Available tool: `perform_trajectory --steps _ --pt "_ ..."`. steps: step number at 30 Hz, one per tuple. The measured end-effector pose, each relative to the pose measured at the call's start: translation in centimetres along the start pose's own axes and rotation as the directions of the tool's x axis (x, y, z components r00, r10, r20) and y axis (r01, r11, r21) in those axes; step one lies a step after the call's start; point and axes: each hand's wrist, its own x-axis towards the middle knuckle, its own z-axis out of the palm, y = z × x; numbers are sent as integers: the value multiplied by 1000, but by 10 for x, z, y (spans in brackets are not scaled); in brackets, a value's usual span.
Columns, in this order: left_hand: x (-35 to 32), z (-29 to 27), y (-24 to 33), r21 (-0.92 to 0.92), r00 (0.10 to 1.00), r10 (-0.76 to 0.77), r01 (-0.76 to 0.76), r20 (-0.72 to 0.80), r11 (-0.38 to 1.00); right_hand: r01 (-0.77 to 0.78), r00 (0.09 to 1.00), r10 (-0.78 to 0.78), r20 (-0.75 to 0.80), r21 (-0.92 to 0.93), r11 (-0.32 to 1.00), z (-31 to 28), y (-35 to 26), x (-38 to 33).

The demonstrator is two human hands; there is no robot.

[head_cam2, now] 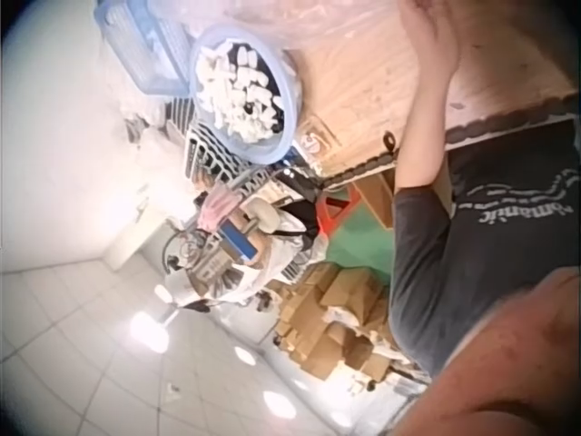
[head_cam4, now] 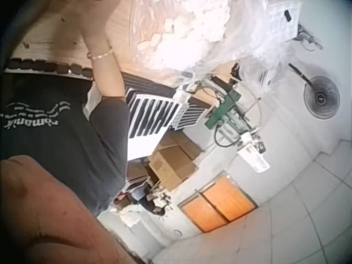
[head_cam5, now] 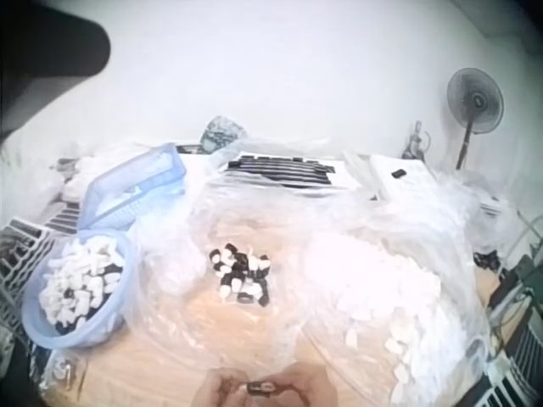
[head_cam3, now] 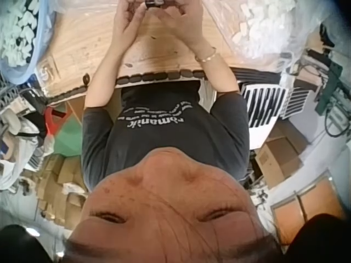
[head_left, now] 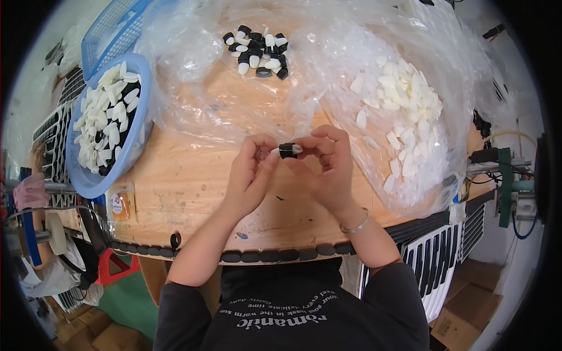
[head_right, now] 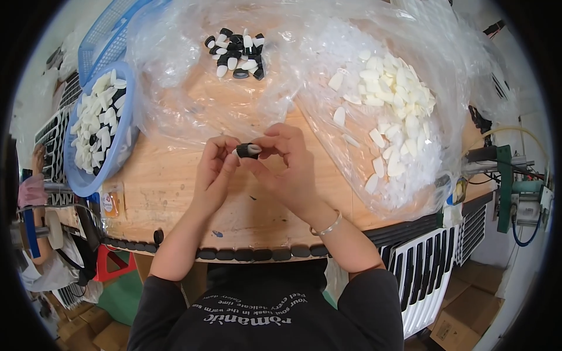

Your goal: Assembling small plastic and rubber components by hand at a workbench.

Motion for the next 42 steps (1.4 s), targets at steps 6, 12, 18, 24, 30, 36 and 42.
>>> perform_trajectory --steps 6,12,18,24,30,36,42 --pt "-1 -4 -1 19 998 41 -41 44 999 250 967 -213 144 -343 905 -7 -13 6" --pt "1 -19 -1 301 992 30 -67 124 951 289 950 -245 193 -255 923 -10 -15 10" --pt "10 -16 16 487 944 197 -308 265 817 310 945 -254 208 -315 897 -10 -23 6" --pt "3 -12 0 299 972 159 -205 171 932 347 931 -287 226 -301 888 -8 -22 5" --pt "3 -10 -7 266 959 260 -282 116 922 331 938 -286 197 -263 906 -6 -20 3" --pt "1 -12 -8 248 973 192 -220 131 944 359 931 -322 172 -274 892 -6 -16 3" --pt "-5 -11 -11 144 992 77 -91 96 985 418 908 -388 156 -320 850 -3 -17 0"
